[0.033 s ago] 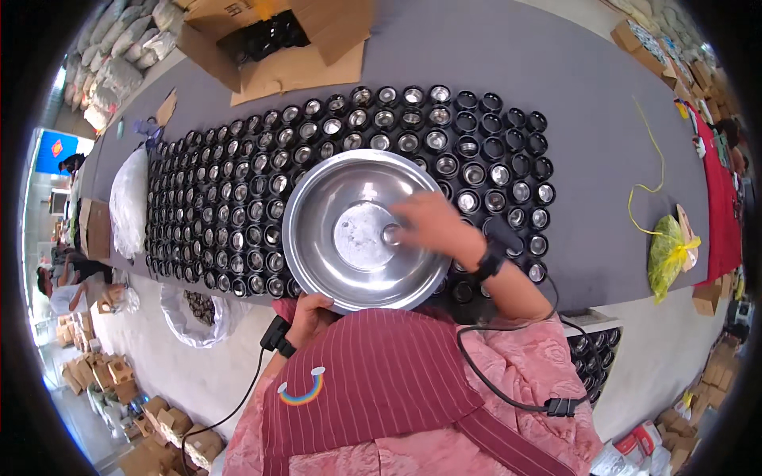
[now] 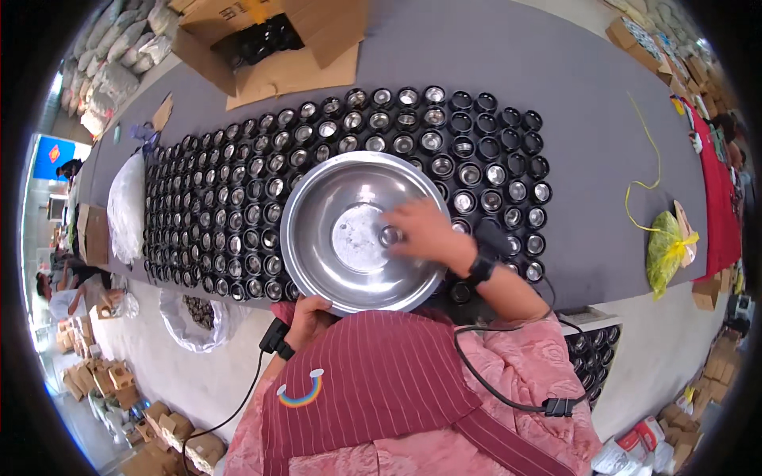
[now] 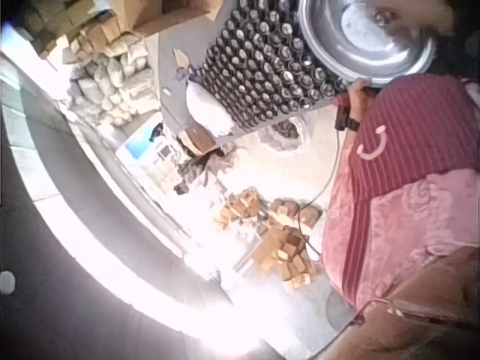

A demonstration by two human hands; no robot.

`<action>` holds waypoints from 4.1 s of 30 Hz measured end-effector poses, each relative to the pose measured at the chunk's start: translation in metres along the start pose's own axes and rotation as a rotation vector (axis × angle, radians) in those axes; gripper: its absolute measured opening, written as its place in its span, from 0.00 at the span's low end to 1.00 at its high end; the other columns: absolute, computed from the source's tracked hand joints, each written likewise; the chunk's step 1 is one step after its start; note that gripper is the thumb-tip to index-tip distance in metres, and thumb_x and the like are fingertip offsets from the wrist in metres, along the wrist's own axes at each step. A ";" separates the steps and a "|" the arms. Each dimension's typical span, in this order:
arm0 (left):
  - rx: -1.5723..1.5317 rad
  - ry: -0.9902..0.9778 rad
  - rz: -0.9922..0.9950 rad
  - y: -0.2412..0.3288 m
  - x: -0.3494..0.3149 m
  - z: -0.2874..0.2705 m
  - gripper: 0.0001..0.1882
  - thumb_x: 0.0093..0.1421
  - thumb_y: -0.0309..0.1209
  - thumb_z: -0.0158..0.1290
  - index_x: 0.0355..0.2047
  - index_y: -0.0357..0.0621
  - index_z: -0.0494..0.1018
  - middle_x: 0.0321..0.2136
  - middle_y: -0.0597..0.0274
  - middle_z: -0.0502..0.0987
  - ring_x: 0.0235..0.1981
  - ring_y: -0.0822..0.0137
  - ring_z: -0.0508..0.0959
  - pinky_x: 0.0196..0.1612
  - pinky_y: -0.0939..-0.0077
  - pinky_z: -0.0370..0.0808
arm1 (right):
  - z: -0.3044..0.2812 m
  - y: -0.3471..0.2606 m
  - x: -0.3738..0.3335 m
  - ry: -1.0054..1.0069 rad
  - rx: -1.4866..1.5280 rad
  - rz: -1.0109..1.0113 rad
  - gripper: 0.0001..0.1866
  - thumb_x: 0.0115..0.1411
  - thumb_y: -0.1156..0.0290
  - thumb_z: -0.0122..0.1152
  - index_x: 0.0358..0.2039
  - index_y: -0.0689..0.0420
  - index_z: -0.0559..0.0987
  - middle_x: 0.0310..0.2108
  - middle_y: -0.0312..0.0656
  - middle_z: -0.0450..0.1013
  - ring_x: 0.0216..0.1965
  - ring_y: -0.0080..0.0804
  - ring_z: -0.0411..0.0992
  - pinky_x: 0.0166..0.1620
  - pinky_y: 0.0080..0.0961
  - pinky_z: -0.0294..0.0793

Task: Placing silver metal caps onto black plastic circular bases arranged on a table.

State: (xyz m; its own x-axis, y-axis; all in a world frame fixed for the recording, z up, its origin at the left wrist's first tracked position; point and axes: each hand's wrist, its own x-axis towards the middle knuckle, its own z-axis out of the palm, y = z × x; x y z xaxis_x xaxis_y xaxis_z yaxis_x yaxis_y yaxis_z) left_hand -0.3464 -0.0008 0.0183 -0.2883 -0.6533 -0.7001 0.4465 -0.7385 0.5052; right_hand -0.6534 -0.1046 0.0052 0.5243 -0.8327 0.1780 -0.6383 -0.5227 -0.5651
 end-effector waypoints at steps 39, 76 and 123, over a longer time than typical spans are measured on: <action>-0.340 0.225 0.328 0.026 -0.094 -0.046 0.35 0.42 0.33 0.49 0.55 0.39 0.66 0.52 0.52 0.72 0.54 0.49 0.69 0.62 0.49 0.60 | 0.020 0.147 0.013 0.221 -0.597 0.612 0.24 0.49 0.75 0.53 0.50 0.52 0.74 0.54 0.40 0.70 0.59 0.43 0.63 0.57 0.53 0.54; -1.038 0.563 1.052 -0.077 -0.348 -0.472 0.38 0.43 0.33 0.50 0.58 0.35 0.61 0.57 0.48 0.68 0.59 0.50 0.67 0.66 0.53 0.56 | 0.397 -0.570 0.258 -1.387 1.414 0.642 0.33 0.65 0.64 0.55 0.63 0.60 0.51 0.55 0.46 0.65 0.51 0.36 0.70 0.45 0.38 0.78; 0.852 1.482 -0.247 0.198 -0.178 -1.135 0.60 0.42 0.47 0.68 0.69 0.51 0.42 0.64 0.36 0.52 0.65 0.35 0.51 0.61 0.39 0.53 | 1.081 -0.591 0.411 -0.333 1.366 1.955 0.19 0.48 0.81 0.48 0.44 0.61 0.66 0.46 0.54 0.67 0.48 0.59 0.69 0.47 0.72 0.69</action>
State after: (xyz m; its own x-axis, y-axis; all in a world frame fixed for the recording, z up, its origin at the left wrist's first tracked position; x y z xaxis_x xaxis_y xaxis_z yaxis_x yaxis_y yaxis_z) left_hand 0.7544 0.1589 -0.3299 0.9063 -0.1834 -0.3807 -0.1635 -0.9829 0.0841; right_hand 0.5488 0.0591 -0.4589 0.1497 0.1022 -0.9834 0.2001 0.9709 0.1314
